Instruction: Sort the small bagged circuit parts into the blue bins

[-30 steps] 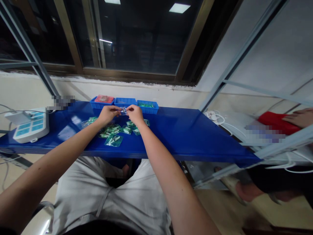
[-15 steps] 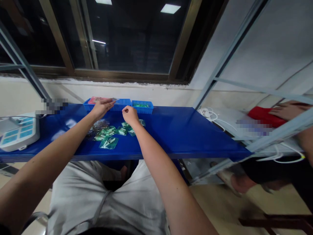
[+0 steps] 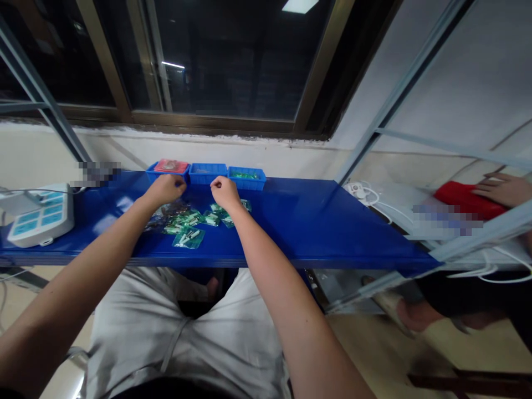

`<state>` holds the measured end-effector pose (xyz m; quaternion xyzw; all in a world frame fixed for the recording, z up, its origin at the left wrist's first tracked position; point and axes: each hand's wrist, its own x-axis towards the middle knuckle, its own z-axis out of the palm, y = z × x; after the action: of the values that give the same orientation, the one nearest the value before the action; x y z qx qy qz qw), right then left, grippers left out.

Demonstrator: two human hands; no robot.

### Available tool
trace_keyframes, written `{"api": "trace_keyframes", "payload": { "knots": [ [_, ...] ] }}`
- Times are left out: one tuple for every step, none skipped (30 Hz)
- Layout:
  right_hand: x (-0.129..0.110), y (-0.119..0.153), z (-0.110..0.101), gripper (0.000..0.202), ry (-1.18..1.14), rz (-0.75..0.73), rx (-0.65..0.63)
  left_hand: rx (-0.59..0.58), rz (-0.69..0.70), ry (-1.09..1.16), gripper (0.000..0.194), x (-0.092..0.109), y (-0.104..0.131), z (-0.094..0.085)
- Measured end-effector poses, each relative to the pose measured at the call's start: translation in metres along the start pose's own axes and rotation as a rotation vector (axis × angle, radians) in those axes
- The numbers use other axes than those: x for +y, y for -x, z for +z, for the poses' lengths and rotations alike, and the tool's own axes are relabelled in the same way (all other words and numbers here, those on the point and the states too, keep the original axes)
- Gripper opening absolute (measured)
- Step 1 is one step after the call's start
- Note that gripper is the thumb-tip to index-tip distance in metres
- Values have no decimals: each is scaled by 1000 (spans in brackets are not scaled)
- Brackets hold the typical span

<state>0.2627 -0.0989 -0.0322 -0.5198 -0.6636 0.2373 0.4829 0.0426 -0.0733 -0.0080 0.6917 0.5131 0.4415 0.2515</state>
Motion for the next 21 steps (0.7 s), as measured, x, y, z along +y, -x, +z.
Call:
{"api": "trace_keyframes", "payload": {
  "knots": [
    [-1, 0, 0, 12, 2, -1, -6, -18, -14, -84, 19, -1, 2, -5],
    [-1, 1, 0, 12, 4, -2, -11, -59, -33, -148, 24, -2, 2, -11],
    [-1, 1, 0, 12, 6, -3, -14, -130, -52, -191, 25, -2, 2, -16],
    [-1, 2, 0, 12, 8, -2, -16, -225, -78, -206, 24, -1, 2, -21],
    [-2, 2, 0, 12, 10, -2, -18, -329, -91, -209, 21, 0, 2, -26],
    [-1, 2, 0, 12, 12, -2, -18, -427, -90, -213, 22, 1, 2, -30],
    [-1, 2, 0, 12, 14, 0, -20, -509, -74, -222, 29, 1, 2, -33],
    [-2, 2, 0, 12, 17, 2, -22, -565, -47, -231, 37, 2, 2, -35],
    [-2, 3, 0, 12, 21, 5, -26, -597, -17, -240, 44, 3, 2, -36],
    [-2, 3, 0, 12, 26, 8, -30, -615, 9, -244, 48, 3, 3, -36],
    [-2, 3, 0, 12, 31, 10, -34, -623, 25, -246, 49, 3, 4, -35],
    [-3, 3, -1, 12, 36, 11, -39, -635, 30, -250, 47, 2, 4, -32],
    [-3, 3, -1, 12, 40, 11, -43, -647, 28, -258, 43, 2, 5, -30],
    [-3, 4, -1, 13, 43, 11, -47, -654, 22, -272, 38, 2, 5, -26],
    [-3, 4, -1, 13, 45, 10, -49, -660, 17, -290, 33, 3, 6, -23],
    [-3, 4, -1, 13, 44, 12, -51, -648, 16, -309, 30, 4, 7, -20],
    [-3, 4, -1, 13, 42, 15, -51, -627, 22, -322, 27, 4, 8, -16],
    [-2, 5, 0, 14, 41, 18, -50, -599, 29, -326, 26, 5, 9, -13],
    [-2, 5, 0, 14, 40, 19, -49, -565, 34, -327, 25, 6, 10, -10],
    [-1, 5, 0, 14, 40, 18, -47, -531, 39, -324, 24, 6, 11, -7],
    [-1, 5, 0, 14, 41, 14, -45, -494, 45, -317, 22, 6, 12, -4]
  ]
}}
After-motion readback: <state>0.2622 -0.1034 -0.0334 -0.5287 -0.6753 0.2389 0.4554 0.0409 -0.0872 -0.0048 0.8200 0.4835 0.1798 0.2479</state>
